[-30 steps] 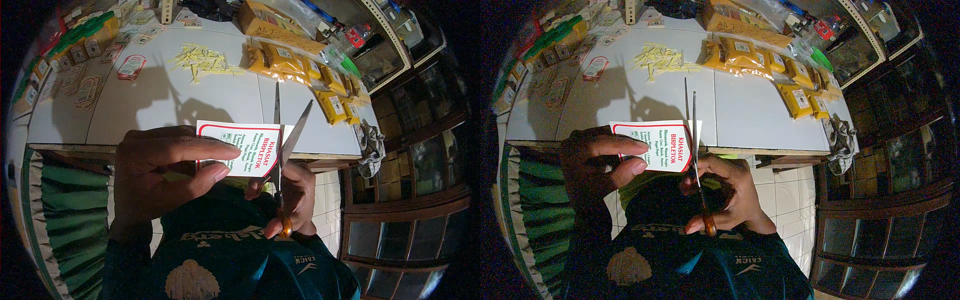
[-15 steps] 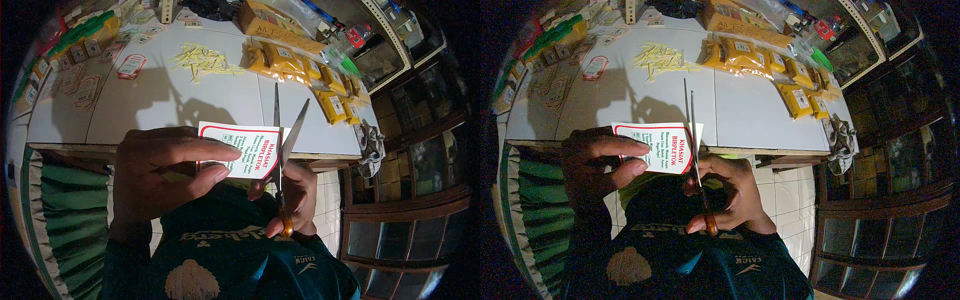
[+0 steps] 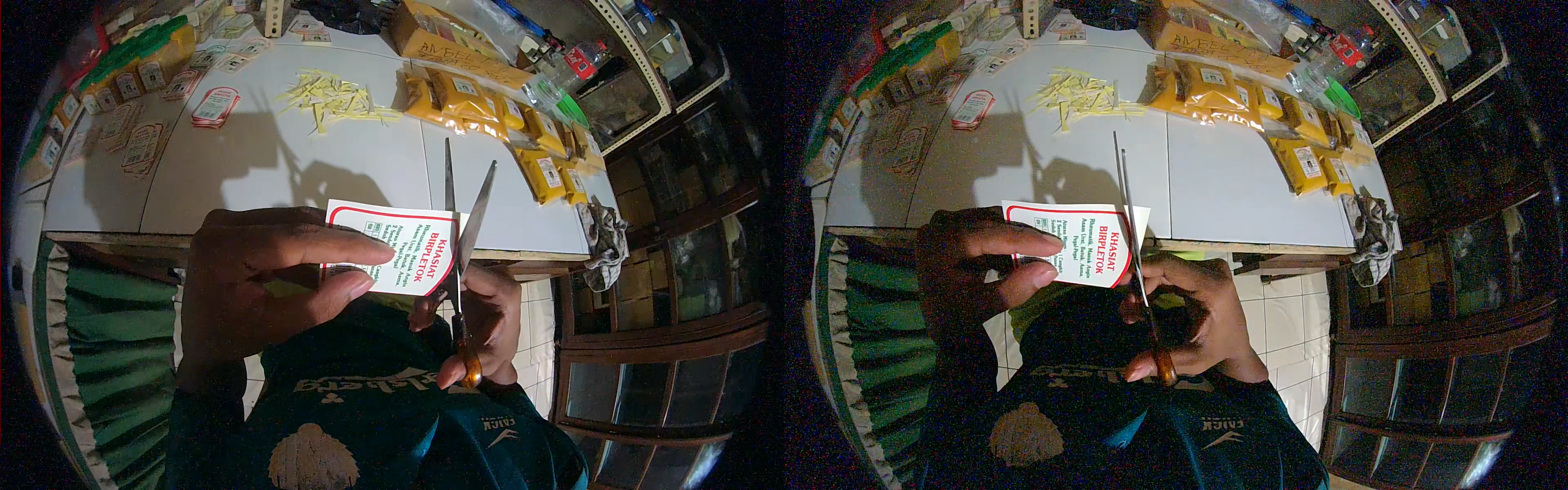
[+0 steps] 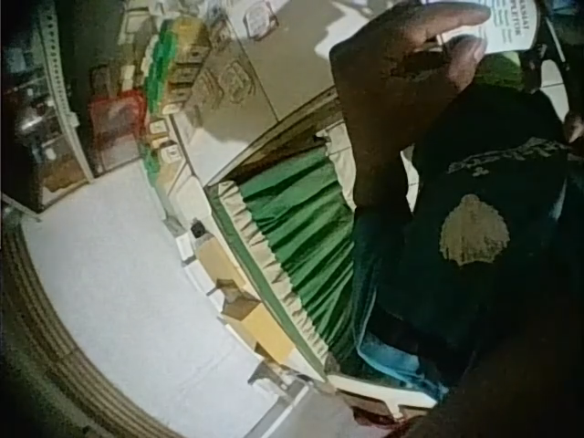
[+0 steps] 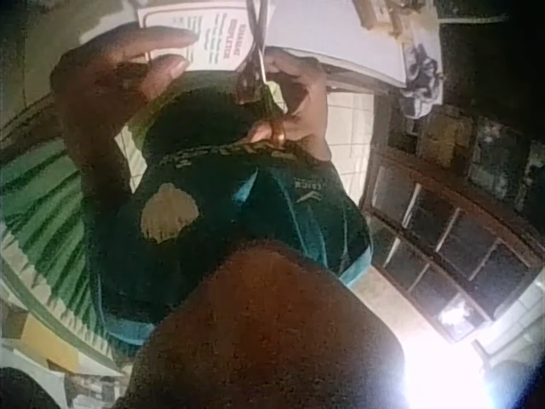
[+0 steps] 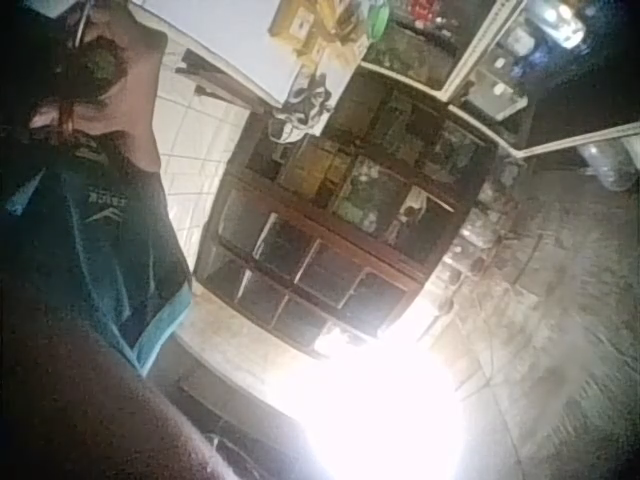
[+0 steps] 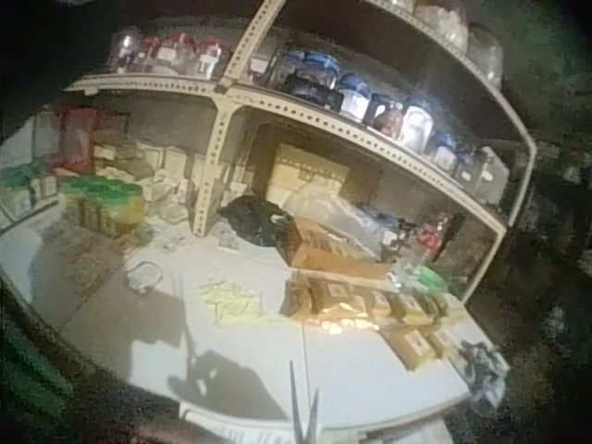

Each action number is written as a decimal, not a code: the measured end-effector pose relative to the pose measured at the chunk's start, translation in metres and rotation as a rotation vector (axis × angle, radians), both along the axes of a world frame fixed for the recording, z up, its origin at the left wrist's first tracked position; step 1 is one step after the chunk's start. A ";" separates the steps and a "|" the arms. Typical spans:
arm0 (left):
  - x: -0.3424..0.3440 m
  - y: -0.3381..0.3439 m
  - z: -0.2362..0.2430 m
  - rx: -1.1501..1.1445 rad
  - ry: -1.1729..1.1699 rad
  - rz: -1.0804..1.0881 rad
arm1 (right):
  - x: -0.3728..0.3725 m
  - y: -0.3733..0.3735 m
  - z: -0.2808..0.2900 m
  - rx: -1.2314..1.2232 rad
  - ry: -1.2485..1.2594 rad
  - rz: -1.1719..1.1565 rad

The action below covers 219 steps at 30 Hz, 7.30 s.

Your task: Using scissors to cut out printed paper labels for herbal beverage packets.

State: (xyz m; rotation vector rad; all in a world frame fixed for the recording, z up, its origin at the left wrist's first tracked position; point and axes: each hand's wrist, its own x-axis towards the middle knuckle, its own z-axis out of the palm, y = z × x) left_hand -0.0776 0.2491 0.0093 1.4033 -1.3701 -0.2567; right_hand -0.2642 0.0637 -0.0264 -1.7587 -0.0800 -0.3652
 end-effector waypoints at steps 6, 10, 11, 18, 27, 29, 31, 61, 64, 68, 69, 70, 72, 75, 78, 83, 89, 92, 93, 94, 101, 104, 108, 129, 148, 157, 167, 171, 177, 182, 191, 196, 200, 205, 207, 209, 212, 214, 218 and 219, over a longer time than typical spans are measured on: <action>0.001 -0.001 0.001 0.008 -0.025 -0.013 | -0.004 -0.004 -0.002 0.001 0.005 -0.002; 0.001 -0.003 -0.001 0.002 0.024 -0.024 | -0.003 -0.005 -0.003 0.032 0.013 0.018; 0.002 -0.004 -0.001 0.018 0.025 -0.028 | -0.003 -0.005 -0.003 0.033 -0.010 0.022; 0.003 0.002 0.000 0.114 0.032 -0.037 | -0.004 -0.007 -0.005 0.000 0.019 0.006; 0.001 0.000 0.003 0.096 0.013 0.010 | -0.004 -0.013 -0.003 -0.042 0.021 0.051; 0.002 -0.002 0.000 0.087 0.046 -0.007 | -0.006 -0.012 -0.002 -0.086 0.043 -0.015; 0.002 -0.002 0.000 0.091 0.025 0.001 | -0.006 -0.010 -0.005 -0.039 0.036 -0.039; 0.079 -0.045 -0.070 -0.138 0.395 0.287 | 0.147 -0.046 -0.019 0.858 -0.023 0.292; 0.083 -0.049 -0.081 -0.187 0.474 0.299 | 0.170 -0.034 -0.005 1.232 -0.253 0.465; 0.078 -0.058 -0.078 -0.271 0.710 0.217 | 0.180 -0.038 0.020 1.349 -0.526 0.761; 0.075 -0.061 -0.076 -0.295 0.770 0.203 | 0.178 -0.046 0.026 1.346 -0.582 0.838; 0.073 -0.063 -0.075 -0.316 0.829 0.186 | 0.175 -0.050 0.029 1.347 -0.608 0.846; 0.072 -0.065 -0.076 -0.280 0.851 0.197 | 0.169 -0.059 0.036 1.425 -0.752 0.897; 0.069 -0.066 -0.078 -0.235 1.000 0.175 | 0.157 -0.073 0.052 1.395 -0.803 0.964; 0.065 -0.071 -0.080 -0.234 1.090 0.094 | 0.149 -0.099 0.067 1.303 -0.842 0.968; 0.060 -0.074 -0.083 -0.227 1.042 -0.018 | 0.134 -0.117 0.098 1.094 -0.881 0.901; 0.057 -0.072 -0.076 -0.382 1.010 0.114 | 0.117 -0.101 0.067 0.668 -0.652 0.338; 0.080 -0.064 -0.088 -0.496 1.080 0.213 | 0.105 -0.091 0.026 0.105 -0.346 0.365; 0.083 -0.064 -0.084 -0.524 1.104 0.221 | 0.101 -0.090 0.024 -0.165 -0.189 0.296; 0.083 -0.057 -0.084 -0.550 1.123 0.239 | 0.095 -0.084 0.026 -0.430 -0.036 0.238; 0.096 -0.042 -0.088 -0.586 1.069 0.255 | 0.126 -0.071 -0.002 -0.688 -0.016 0.414; 0.108 -0.035 -0.096 -0.632 1.054 0.221 | 0.143 -0.072 0.000 -0.756 -0.006 0.429; 0.117 -0.023 -0.101 -0.699 1.079 0.127 | 0.174 -0.092 -0.016 -0.738 -0.057 0.345; -0.007 -0.034 -0.018 -0.140 0.445 0.144 | 0.010 -0.012 -0.019 0.060 0.086 0.079; -0.015 -0.037 -0.024 -0.166 0.224 0.075 | 0.006 -0.002 -0.017 0.060 0.082 0.089; -0.015 -0.040 -0.028 -0.190 0.212 0.073 | 0.005 0.000 -0.015 0.129 0.110 0.059; -0.014 -0.038 -0.025 -0.194 0.110 0.104 | 0.005 0.001 -0.014 0.126 0.114 0.071; -0.016 -0.039 -0.025 -0.192 0.154 0.091 | 0.005 0.000 -0.014 0.098 0.110 0.059; -0.017 -0.040 -0.028 -0.221 0.209 0.104 | 0.005 -0.001 -0.016 0.082 0.108 0.069; -0.017 -0.038 -0.027 -0.203 0.215 0.094 | 0.004 0.001 -0.016 0.097 0.110 0.056; -0.014 -0.038 -0.025 -0.205 0.104 0.102 | 0.005 0.000 -0.016 0.112 0.105 0.050; -0.018 -0.037 -0.021 -0.170 0.212 0.086 | 0.003 0.000 -0.017 0.115 0.108 0.072; -0.018 -0.037 -0.024 -0.189 0.255 0.063 | 0.004 0.000 -0.018 0.095 0.095 0.072; -0.017 -0.036 -0.022 -0.202 0.206 0.058 | 0.003 0.000 -0.018 0.112 0.107 0.073; -0.017 -0.036 -0.021 -0.177 0.159 0.074 | 0.003 0.000 -0.018 0.113 0.107 0.069; -0.018 -0.036 -0.020 -0.174 0.195 0.070 | 0.003 0.000 -0.019 0.112 0.107 0.067; -0.014 -0.037 -0.022 -0.179 0.149 0.056 | 0.003 -0.001 -0.019 0.112 0.100 0.068; -0.015 -0.038 -0.024 -0.197 0.171 0.043 | 0.004 -0.003 -0.018 0.097 0.088 0.092; -0.016 -0.036 -0.023 -0.202 0.259 0.007 | 0.003 -0.002 -0.016 0.098 0.092 0.088; -0.016 -0.036 -0.023 -0.202 0.259 0.007 | 0.004 -0.003 -0.017 0.093 0.091 0.101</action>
